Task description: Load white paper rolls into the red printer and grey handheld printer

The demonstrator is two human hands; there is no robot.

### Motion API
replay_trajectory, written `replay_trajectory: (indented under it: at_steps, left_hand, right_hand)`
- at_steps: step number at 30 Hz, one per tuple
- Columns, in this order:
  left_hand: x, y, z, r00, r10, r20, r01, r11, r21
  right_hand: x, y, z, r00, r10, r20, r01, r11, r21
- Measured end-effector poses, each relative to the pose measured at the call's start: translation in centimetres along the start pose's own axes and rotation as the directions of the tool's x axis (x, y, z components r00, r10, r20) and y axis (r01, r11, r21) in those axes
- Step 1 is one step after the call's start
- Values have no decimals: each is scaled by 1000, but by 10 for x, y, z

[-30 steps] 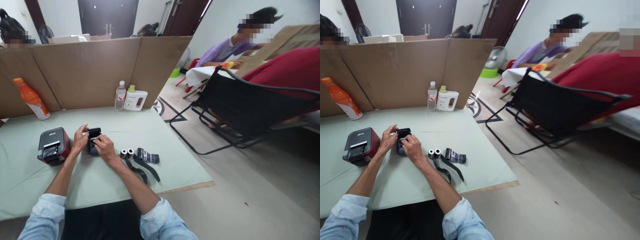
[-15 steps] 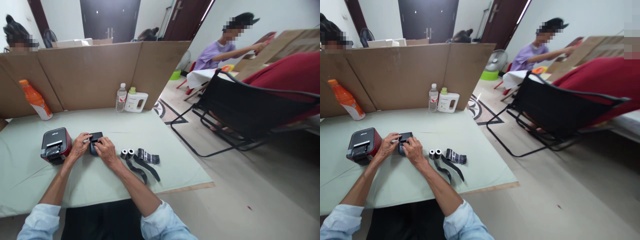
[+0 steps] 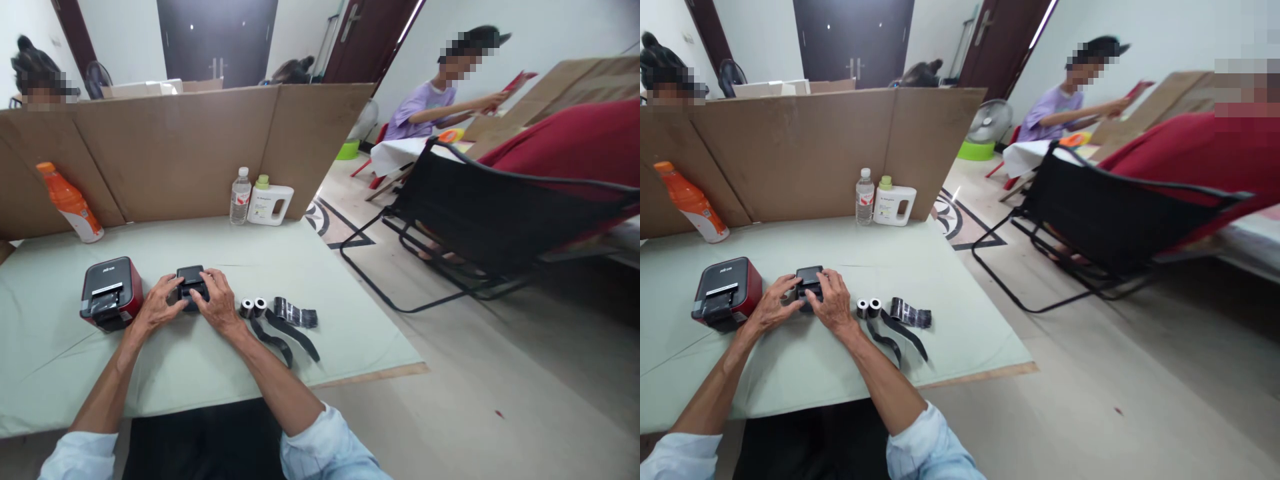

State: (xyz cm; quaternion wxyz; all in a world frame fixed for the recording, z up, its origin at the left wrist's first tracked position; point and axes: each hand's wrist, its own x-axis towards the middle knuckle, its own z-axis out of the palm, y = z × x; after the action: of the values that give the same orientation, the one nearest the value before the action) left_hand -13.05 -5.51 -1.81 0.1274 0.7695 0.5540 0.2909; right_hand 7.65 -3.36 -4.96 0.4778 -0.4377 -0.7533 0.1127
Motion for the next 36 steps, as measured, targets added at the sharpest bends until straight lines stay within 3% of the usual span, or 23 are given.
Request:
replay_trajectory:
  at_steps: [4, 11, 23, 36]
  left_hand:
    - [-8, 3, 7, 1000, 0, -8, 0, 999, 45]
    - [-13, 4, 18, 999, -23, -41, 27, 995, 96]
    - [-10, 13, 17, 997, -67, -24, 70, 989, 130]
    - [32, -6, 7, 995, 22, 101, -26, 999, 39]
  right_hand:
    - [-4, 6, 8, 995, 82, 58, -82, 997, -9]
    - [-6, 7, 8, 989, 107, 107, -100, 993, -70]
    - [-4, -2, 7, 972, 181, 147, -165, 980, -114]
    - [12, -21, -9, 929, 285, 236, -293, 956, -2]
